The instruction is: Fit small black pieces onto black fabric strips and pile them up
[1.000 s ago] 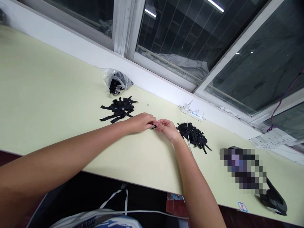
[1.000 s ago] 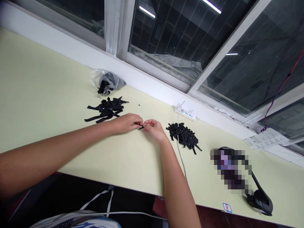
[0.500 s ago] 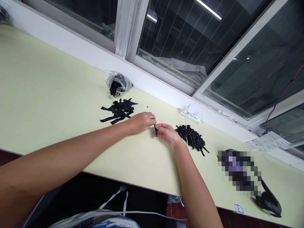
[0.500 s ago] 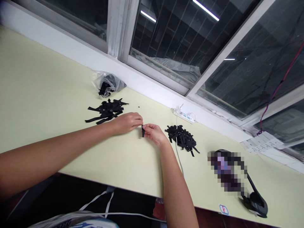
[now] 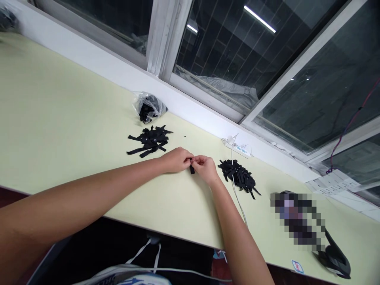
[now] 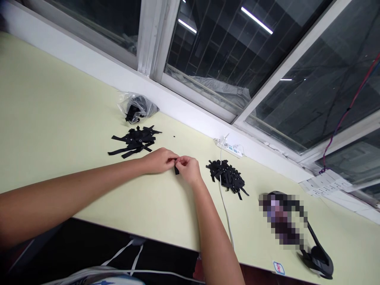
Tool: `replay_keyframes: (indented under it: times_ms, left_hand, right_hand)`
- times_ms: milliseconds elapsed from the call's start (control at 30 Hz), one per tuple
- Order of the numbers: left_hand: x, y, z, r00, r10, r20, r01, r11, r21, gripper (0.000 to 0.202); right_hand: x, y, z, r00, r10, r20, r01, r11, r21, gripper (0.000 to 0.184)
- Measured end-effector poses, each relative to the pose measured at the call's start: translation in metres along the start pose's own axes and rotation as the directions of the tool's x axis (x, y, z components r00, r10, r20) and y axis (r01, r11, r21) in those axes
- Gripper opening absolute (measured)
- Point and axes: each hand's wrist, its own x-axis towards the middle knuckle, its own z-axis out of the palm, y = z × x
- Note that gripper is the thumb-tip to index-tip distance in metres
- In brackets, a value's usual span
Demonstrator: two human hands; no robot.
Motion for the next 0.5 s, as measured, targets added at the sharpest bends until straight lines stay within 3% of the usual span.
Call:
replay_keyframes:
  times_ms: [233, 500]
  left_hand:
    - [-0.0010, -0.0041, 0.0022, 0.993, -0.118, 0.009, 0.117, 0.971, -0.207, 0.028]
    - [-0.0007, -0.0031, 0.0019, 0.988, -0.152, 0.027, 0.154, 0.954, -0.256, 0.027]
  right_hand:
    - [-0.0025, -0.0011, 0.0030, 0.994, -0.105, 0.022, 0.107, 0.991, -0.080, 0.021]
    - [-0.0039, -0.0003, 0.0008, 0.991, -0.124, 0.058, 0.130, 0.985, -0.117, 0.021]
